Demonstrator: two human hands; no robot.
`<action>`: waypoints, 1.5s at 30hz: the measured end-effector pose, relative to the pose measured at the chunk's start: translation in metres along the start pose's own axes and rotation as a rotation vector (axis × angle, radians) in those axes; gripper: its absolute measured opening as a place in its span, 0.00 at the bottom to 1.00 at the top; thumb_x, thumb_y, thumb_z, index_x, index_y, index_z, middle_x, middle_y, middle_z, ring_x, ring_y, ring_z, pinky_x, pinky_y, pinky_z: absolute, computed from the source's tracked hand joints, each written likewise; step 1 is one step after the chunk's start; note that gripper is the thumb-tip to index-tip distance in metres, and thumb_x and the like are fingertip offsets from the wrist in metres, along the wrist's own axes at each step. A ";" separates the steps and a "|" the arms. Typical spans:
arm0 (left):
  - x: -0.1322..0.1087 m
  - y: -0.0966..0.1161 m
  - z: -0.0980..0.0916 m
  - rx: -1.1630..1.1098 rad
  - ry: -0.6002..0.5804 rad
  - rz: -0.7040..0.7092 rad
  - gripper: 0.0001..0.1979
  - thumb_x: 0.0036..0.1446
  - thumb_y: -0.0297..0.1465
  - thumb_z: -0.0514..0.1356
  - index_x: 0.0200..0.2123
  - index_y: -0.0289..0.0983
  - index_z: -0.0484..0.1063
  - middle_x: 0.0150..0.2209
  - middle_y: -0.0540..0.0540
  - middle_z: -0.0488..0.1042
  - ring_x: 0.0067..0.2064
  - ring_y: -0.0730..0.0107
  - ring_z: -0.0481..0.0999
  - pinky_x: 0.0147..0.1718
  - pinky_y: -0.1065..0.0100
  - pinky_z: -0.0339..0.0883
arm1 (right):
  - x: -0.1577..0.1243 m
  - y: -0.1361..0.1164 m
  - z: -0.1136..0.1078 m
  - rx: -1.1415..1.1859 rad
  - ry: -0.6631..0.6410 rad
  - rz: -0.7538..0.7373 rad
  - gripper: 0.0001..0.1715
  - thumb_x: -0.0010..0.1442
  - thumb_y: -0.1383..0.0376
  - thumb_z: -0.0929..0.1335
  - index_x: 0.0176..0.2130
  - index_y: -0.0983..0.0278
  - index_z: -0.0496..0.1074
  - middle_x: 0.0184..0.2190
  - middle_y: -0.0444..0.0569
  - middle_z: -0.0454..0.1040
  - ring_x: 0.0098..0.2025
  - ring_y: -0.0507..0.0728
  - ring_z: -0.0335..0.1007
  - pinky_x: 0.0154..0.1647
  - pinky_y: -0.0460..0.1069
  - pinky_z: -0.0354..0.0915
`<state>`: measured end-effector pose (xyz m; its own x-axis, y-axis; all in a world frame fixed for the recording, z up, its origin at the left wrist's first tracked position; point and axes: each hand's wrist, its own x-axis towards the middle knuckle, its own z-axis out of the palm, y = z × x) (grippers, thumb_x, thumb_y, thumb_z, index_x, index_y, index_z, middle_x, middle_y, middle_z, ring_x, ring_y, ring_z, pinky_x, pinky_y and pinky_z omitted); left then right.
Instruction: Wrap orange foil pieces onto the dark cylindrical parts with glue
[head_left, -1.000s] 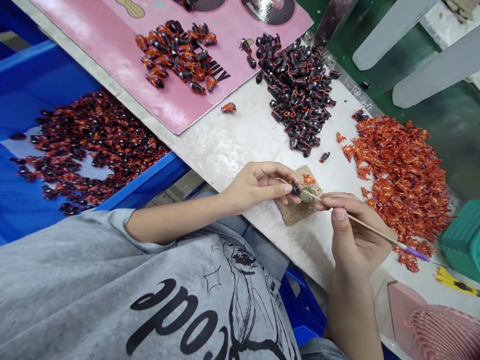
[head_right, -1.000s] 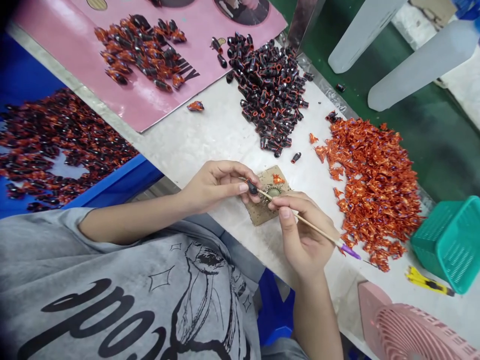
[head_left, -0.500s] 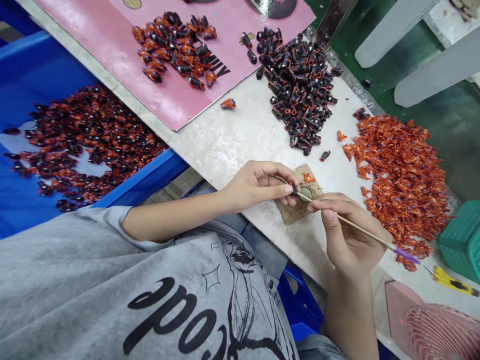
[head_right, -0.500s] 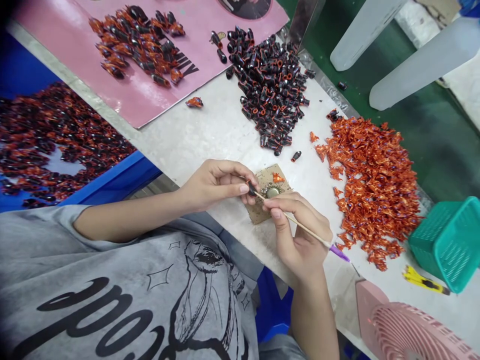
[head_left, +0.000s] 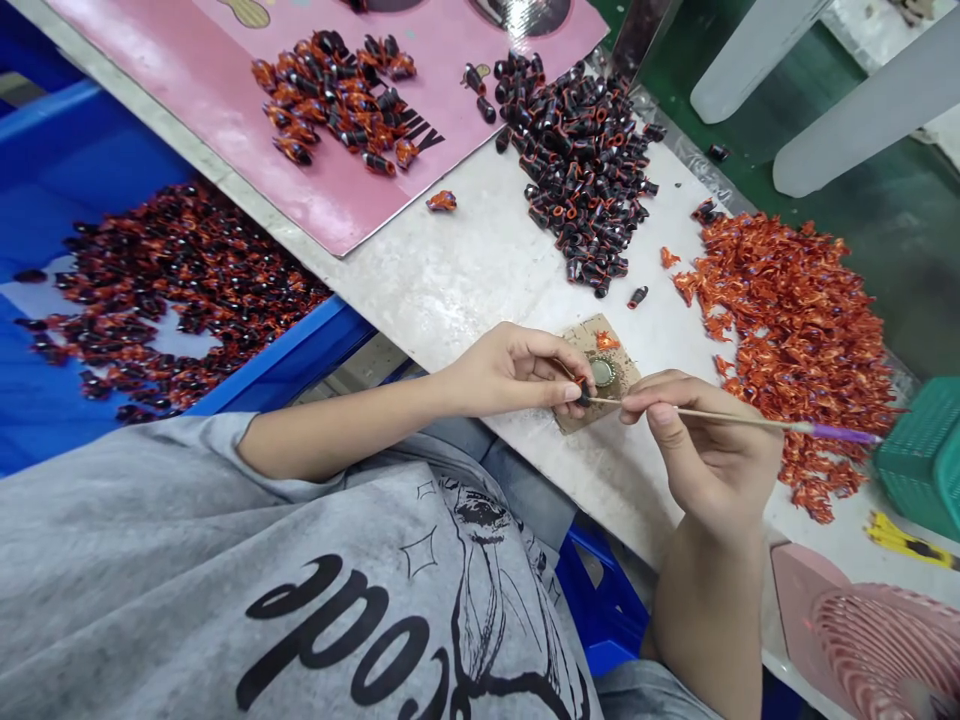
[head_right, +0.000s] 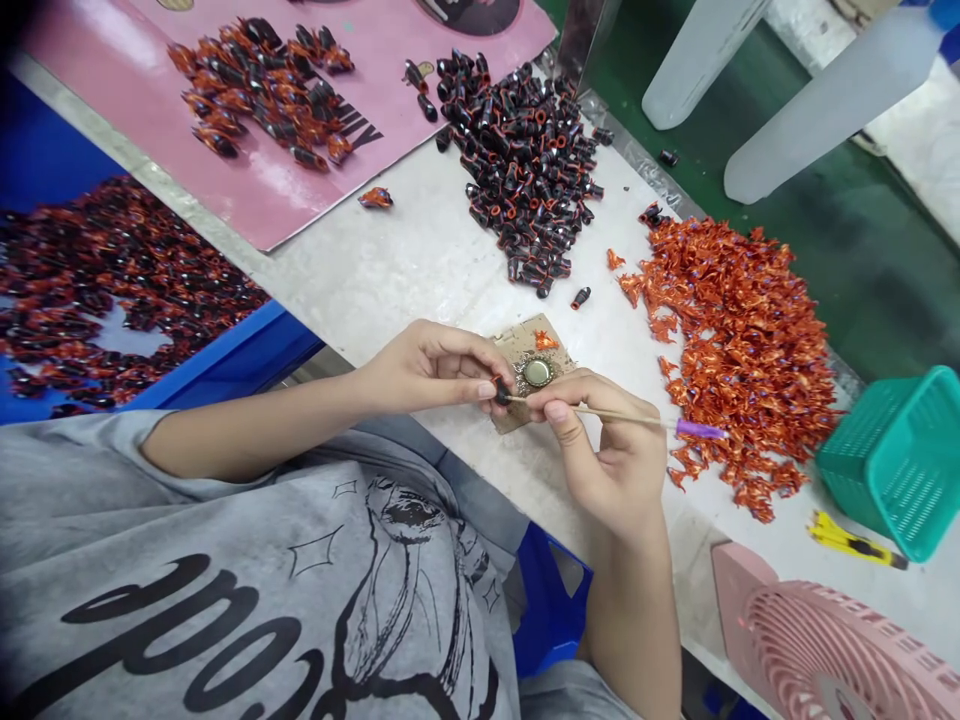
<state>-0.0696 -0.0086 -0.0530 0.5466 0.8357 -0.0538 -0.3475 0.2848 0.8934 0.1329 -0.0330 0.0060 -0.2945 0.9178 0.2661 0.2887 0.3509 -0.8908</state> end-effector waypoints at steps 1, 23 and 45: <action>0.000 0.000 0.000 0.007 0.002 0.007 0.15 0.49 0.36 0.74 0.35 0.31 0.80 0.31 0.43 0.82 0.32 0.68 0.84 0.35 0.71 0.81 | 0.000 0.001 0.001 0.027 0.027 0.004 0.08 0.64 0.64 0.69 0.34 0.62 0.79 0.26 0.46 0.79 0.29 0.53 0.76 0.30 0.48 0.72; 0.001 -0.006 -0.003 -0.044 0.018 0.026 0.15 0.46 0.34 0.76 0.35 0.31 0.80 0.35 0.43 0.82 0.36 0.69 0.83 0.38 0.71 0.78 | -0.002 0.023 0.028 0.267 0.280 0.142 0.14 0.63 0.54 0.71 0.33 0.62 0.77 0.23 0.43 0.79 0.24 0.52 0.77 0.26 0.47 0.75; 0.000 -0.005 -0.005 0.031 0.014 0.069 0.14 0.47 0.34 0.75 0.36 0.32 0.82 0.38 0.41 0.83 0.39 0.66 0.83 0.45 0.68 0.78 | -0.001 0.020 0.031 0.152 0.350 0.085 0.14 0.63 0.55 0.71 0.32 0.61 0.77 0.22 0.42 0.77 0.23 0.52 0.75 0.25 0.47 0.72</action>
<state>-0.0713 -0.0074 -0.0600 0.5112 0.8595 0.0018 -0.3601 0.2123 0.9084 0.1111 -0.0325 -0.0232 0.0607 0.9594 0.2754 0.1527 0.2637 -0.9524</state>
